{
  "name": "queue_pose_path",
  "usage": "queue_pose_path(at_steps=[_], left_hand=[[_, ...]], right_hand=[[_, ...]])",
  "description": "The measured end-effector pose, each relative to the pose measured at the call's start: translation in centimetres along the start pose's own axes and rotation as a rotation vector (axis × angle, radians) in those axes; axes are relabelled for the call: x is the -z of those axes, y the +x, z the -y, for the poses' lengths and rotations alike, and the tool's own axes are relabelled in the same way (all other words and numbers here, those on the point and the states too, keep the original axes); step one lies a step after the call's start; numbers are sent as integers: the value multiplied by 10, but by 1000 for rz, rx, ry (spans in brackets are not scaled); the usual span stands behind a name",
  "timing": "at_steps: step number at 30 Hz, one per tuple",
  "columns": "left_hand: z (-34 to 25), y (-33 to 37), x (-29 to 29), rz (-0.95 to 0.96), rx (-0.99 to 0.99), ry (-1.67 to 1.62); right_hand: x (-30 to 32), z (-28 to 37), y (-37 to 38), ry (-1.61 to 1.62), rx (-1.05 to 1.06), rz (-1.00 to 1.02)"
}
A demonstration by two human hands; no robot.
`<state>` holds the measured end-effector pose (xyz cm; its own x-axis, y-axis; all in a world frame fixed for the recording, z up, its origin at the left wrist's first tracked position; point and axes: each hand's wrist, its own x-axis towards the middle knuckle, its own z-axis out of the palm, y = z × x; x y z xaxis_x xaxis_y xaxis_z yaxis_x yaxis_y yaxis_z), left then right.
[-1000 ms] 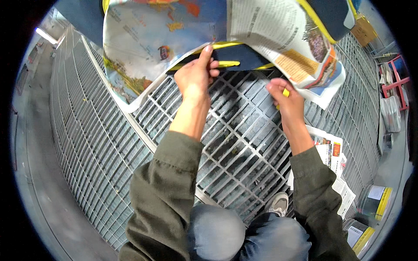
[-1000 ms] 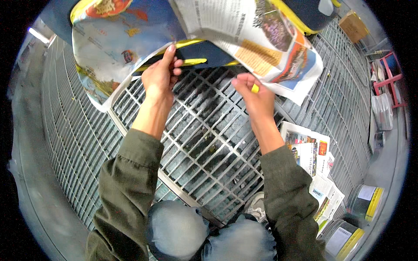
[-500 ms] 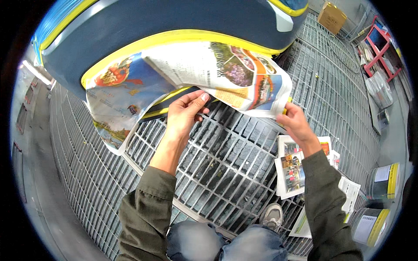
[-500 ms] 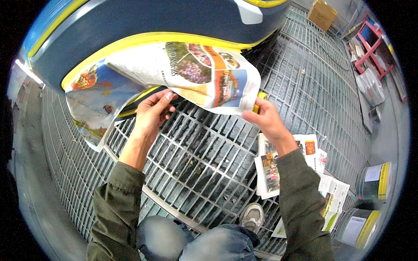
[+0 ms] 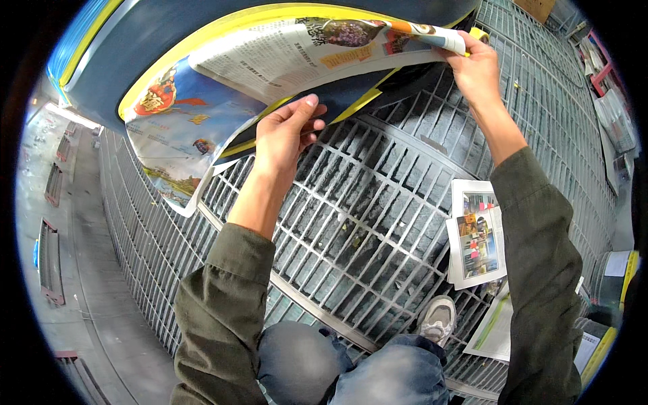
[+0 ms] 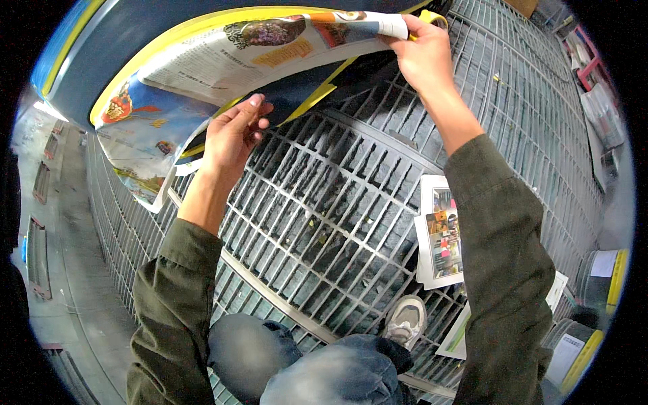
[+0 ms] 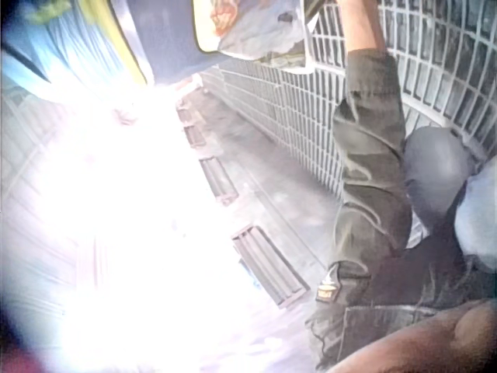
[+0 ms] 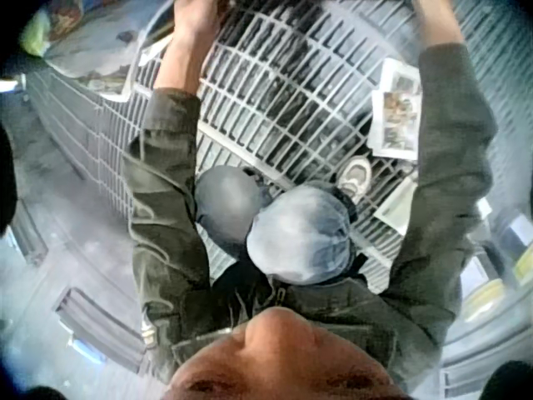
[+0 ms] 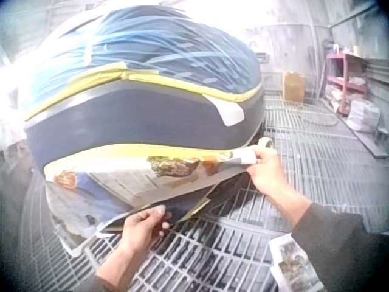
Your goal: The person applies yellow masking tape along the edges of a car bumper to secure newspaper sheets as a protective mask. They smooth the tape and paper against the bumper surface, then continue applying additional tape strips to cover the remaining edges.
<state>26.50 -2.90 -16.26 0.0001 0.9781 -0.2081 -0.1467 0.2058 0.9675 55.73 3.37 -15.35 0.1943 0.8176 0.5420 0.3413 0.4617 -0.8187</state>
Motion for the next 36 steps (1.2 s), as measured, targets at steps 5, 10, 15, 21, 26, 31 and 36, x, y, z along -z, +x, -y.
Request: queue_pose_path(at_steps=[5, 10, 15, 21, 26, 31, 36], left_hand=[[-4, 13, -15, 2, -13, -70], [-3, 17, -25, 61, 3, -169], [0, 15, -26, 62, 37, -136], [8, 10, -26, 120, 70, -145], [3, 2, -33, 212, 115, -213], [-7, -5, -48, 356, 232, -298], [-3, -2, -59, 291, 73, -430]], right_hand=[[-2, -8, 10, 53, -8, -23], [-3, 6, 2, 224, -191, 7], [21, 11, -27, 277, -369, 223], [46, 12, -42, 373, -434, 485], [56, 18, -28, 307, -358, 541], [53, 12, -12, 327, -252, 475], [51, 4, -6, 263, -177, 439]])
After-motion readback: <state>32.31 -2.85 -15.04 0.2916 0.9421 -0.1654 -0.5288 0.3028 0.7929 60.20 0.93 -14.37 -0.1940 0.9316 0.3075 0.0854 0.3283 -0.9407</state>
